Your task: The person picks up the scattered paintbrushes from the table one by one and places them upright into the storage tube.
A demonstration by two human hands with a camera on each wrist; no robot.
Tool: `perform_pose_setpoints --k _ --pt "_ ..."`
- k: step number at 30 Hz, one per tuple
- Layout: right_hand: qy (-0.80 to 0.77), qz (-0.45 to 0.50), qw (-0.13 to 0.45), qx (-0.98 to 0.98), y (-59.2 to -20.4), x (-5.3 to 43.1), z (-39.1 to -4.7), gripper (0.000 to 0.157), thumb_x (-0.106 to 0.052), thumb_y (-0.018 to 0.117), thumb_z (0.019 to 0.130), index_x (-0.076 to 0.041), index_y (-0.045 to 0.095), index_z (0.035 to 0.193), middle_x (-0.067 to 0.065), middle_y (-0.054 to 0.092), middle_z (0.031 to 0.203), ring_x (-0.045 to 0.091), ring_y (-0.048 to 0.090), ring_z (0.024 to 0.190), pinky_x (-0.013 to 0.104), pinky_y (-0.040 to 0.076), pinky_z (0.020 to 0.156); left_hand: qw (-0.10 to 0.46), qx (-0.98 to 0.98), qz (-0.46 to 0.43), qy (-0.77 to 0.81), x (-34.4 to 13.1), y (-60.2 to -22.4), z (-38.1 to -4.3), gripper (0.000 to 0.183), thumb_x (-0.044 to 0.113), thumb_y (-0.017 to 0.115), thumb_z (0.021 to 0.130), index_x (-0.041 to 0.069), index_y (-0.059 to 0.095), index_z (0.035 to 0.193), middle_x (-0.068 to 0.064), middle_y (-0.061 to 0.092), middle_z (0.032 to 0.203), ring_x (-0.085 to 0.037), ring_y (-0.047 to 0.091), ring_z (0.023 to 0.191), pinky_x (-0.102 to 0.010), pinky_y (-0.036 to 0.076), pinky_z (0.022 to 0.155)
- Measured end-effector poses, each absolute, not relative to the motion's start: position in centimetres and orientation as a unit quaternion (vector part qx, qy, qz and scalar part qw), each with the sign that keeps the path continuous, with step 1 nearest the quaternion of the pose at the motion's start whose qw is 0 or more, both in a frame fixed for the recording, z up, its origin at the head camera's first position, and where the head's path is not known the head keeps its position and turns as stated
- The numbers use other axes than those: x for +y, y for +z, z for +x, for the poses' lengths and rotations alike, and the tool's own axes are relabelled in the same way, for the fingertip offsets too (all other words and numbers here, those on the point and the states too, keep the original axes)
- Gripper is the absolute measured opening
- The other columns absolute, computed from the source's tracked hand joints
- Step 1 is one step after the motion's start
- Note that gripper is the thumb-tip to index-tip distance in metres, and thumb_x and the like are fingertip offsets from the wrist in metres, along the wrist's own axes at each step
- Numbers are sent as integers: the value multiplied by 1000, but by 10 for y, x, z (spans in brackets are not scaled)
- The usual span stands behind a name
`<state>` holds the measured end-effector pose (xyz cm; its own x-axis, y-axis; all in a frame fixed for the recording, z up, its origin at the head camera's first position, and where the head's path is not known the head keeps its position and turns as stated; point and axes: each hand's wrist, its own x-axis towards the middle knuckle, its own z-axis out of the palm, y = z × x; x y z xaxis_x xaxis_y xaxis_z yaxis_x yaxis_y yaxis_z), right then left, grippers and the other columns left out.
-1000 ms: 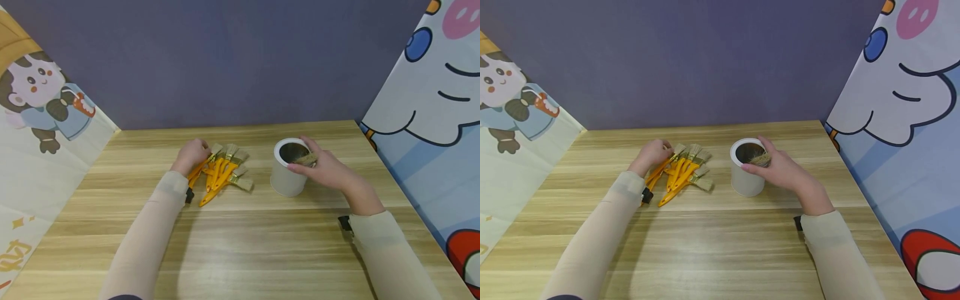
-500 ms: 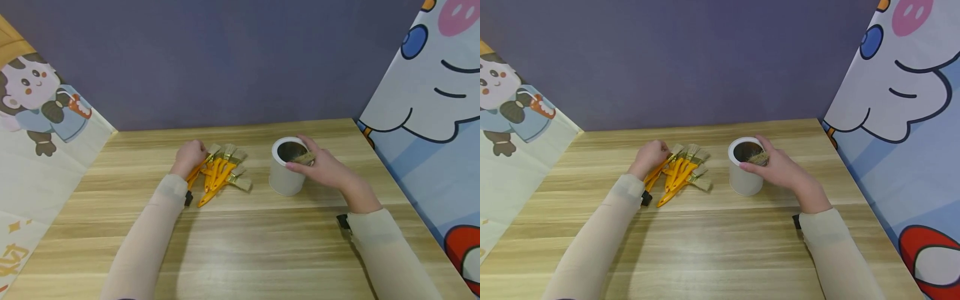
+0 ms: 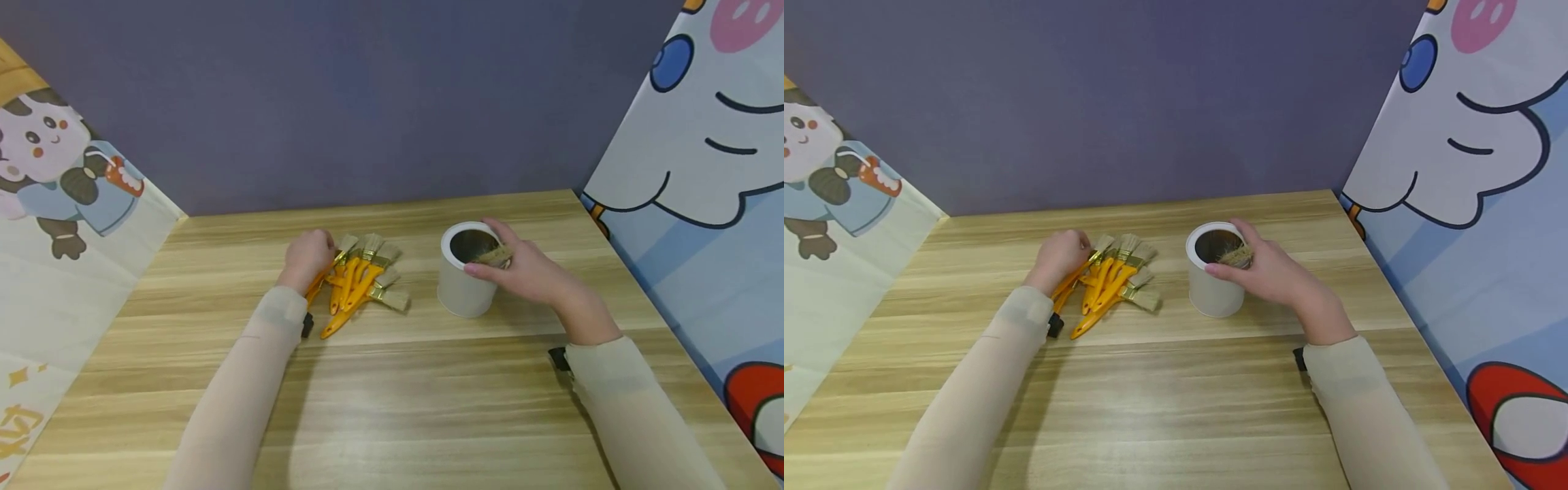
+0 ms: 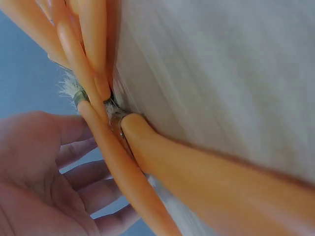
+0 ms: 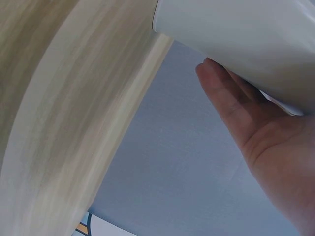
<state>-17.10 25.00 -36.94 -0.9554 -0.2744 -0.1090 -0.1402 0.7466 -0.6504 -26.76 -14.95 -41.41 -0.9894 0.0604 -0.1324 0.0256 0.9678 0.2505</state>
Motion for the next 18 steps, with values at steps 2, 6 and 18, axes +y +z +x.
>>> perform_pose_setpoints --k 2,6,18 --pt "-338 -115 98 929 -370 250 -171 107 -66 71 94 -28 9 172 30 40 165 52 43 150 71 42 114 69 990 21 121 -148 -414 -267 31 20 49 110 8 74 124 -18 74 129 -39 71 113 -55 60 94" --pt "-339 -117 93 929 -370 249 -171 106 -64 71 95 -26 10 172 30 41 164 52 45 149 71 42 113 61 991 20 118 -149 -415 -266 30 21 51 110 7 75 122 -19 74 129 -40 71 114 -55 59 95" --pt "-337 -111 96 930 -370 249 -171 106 -66 71 94 -27 10 172 31 42 164 52 46 148 70 44 113 46 993 19 111 -152 -417 -265 26 23 57 107 8 77 116 -20 75 124 -42 72 110 -56 60 92"
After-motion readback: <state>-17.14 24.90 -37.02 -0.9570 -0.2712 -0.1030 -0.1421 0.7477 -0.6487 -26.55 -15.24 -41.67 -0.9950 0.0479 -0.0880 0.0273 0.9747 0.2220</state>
